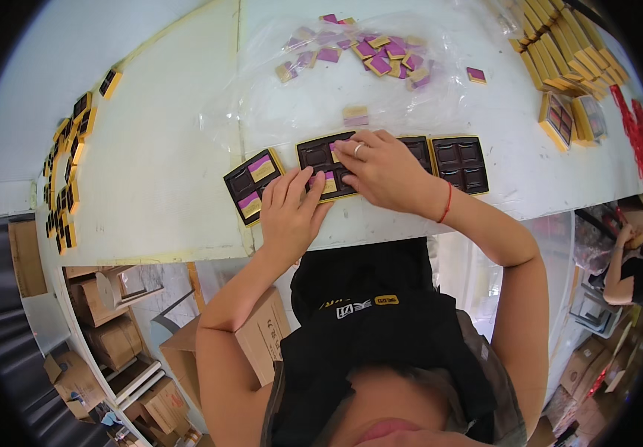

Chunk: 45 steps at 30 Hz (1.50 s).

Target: The person assembles small square cosmetic palettes by placing pink and gold rectangular inserts into black trays. They arrange the trays on the table, insert the pieces one by one, and then place the completed palettes into a clear plastic bin.

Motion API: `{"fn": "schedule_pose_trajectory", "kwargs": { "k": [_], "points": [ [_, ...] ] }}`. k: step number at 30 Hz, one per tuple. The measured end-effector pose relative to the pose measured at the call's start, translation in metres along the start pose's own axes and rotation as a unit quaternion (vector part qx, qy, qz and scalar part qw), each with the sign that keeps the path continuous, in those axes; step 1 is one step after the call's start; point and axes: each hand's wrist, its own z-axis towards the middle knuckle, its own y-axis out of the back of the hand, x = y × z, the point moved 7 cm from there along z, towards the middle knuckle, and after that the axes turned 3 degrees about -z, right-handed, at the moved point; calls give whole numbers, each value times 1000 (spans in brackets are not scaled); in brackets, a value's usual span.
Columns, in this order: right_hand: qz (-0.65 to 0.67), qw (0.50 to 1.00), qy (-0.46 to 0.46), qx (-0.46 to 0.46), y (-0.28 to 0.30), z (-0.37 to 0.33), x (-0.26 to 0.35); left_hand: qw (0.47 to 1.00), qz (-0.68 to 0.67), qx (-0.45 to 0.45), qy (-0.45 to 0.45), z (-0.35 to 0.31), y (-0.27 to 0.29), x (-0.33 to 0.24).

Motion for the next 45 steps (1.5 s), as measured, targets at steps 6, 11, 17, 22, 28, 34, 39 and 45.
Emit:
{"fn": "schedule_pose_trajectory", "kwargs": {
  "k": [6, 11, 17, 22, 28, 34, 39, 45],
  "points": [
    [137, 980, -86, -117, 54, 38, -54, 984, -171, -25, 48, 81, 18, 30],
    [-17, 964, -267, 5, -7, 38, -180, 986, -163, 11, 36, 189, -96, 76],
    [156, 946, -276, -73, 1, 34, -183, 986, -146, 76, 5, 232, -134, 78],
    [574, 750, -320, -69, 59, -6, -123, 981, -182, 57, 44, 220, -134, 82],
    [597, 743, -302, 1, 71, -45, -83, 809, -537, 84, 225, 180, -70, 51],
    [604, 736, -290, 97, 43, -69, -55, 743, -591, 194, 247, 144, -40, 20],
    [467, 841, -271, 44, 54, -67, -89, 779, -544, 245, 192, 118, -42, -15],
    [224, 956, -187, 28, 67, -58, -86, 867, -396, 291, 77, 99, -62, -40]
  ]
}}
